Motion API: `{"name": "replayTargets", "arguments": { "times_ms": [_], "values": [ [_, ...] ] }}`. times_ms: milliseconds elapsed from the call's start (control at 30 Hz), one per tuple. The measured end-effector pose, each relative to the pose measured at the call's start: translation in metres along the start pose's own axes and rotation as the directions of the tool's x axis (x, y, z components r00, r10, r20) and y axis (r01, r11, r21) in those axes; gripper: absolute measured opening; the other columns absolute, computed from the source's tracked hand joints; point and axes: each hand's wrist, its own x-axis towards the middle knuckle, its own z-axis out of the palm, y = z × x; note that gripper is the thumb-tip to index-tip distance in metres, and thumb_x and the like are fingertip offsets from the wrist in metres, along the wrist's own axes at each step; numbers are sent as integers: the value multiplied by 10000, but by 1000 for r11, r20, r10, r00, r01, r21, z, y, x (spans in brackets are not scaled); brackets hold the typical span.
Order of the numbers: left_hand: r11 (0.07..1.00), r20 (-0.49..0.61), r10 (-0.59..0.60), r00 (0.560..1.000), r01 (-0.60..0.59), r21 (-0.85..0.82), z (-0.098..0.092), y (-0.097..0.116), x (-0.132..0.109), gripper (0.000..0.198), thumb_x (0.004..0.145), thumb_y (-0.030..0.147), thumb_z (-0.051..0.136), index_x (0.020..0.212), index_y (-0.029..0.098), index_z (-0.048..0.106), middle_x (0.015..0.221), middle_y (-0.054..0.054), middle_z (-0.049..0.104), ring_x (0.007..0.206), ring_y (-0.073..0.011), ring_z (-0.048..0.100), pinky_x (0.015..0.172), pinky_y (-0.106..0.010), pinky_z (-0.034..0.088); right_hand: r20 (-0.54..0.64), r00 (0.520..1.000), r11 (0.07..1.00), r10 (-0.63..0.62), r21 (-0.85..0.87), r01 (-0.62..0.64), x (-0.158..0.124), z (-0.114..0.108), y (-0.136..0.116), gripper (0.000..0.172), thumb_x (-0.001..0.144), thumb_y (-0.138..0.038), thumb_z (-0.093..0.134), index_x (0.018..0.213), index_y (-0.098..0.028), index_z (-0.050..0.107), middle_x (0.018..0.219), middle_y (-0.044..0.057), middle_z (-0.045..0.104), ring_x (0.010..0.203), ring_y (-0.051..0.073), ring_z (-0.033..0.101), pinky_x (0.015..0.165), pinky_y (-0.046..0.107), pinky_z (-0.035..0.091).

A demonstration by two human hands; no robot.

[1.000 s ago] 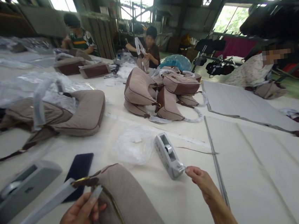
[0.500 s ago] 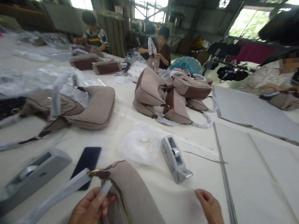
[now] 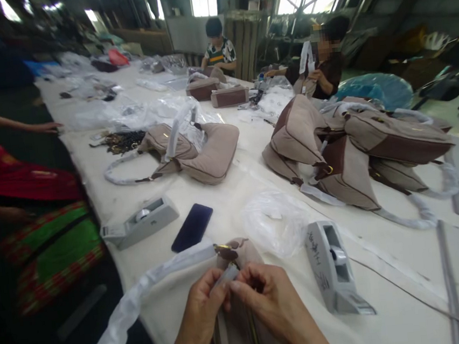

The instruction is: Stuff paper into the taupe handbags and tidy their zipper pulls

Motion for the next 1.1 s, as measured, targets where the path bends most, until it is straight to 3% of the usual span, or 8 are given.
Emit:
{"name": "replayTargets", "arguments": {
  "times_ms": [167,300,500,667,800,900,1000,1100],
  "values": [
    [999,23,24,999,-22,-46,-6,-1,2,263,786,384,607,672,159,531,572,29,510,529,-103,467,553,-216,376,14,997,997,72,28,-72,19,4,18,387,726,-482,621,571,-142,521,524,-29,435,513,93,358,474,214,268],
    [969,99,-60,993,82,-234,-6,0,0,247,774,360,626,675,150,543,561,22,534,486,-88,459,515,-212,359,76,997,991,35,129,-45,14,5,21,359,761,-473,616,655,-130,614,591,5,567,573,131,490,549,232,381],
    [644,259,-391,883,463,-609,-1,2,-4,219,619,267,746,654,138,572,474,45,540,374,-43,414,664,-318,474,-172,985,991,22,132,1,5,27,30,316,749,-468,641,740,-156,690,679,40,658,674,196,596,621,270,467],
    [529,293,-454,841,519,-671,-1,4,-5,208,563,224,753,655,118,600,456,43,546,378,-53,431,654,-392,517,-256,959,973,124,219,-67,4,36,37,356,644,-498,724,666,-148,660,570,10,603,504,133,528,469,221,423],
    [482,348,-442,827,546,-685,1,0,-9,175,595,214,716,668,98,608,466,34,555,378,-63,448,642,-426,530,-67,962,901,264,374,-221,1,35,35,423,651,-542,710,651,-131,611,450,-45,501,317,30,337,311,148,223],
    [452,387,-398,832,544,-707,2,-7,-12,146,644,209,678,652,85,601,466,26,557,384,-71,465,665,-452,527,185,931,737,314,570,-362,1,34,33,366,685,-486,717,732,-141,604,372,-86,443,255,-6,226,283,119,118],
    [393,433,-384,816,568,-723,1,-10,-13,127,675,196,652,670,80,603,468,31,557,371,-58,447,670,-436,525,393,884,511,254,721,-468,4,32,33,291,684,-395,735,786,-166,585,306,-127,374,225,-8,125,260,108,89],
    [348,505,-402,764,638,-687,-2,-7,-15,121,673,196,644,685,81,606,473,35,554,363,-49,437,671,-375,514,504,853,403,134,759,-511,7,27,38,271,707,-396,697,755,-158,577,311,-114,394,208,-3,129,245,111,108]
  ]
}}
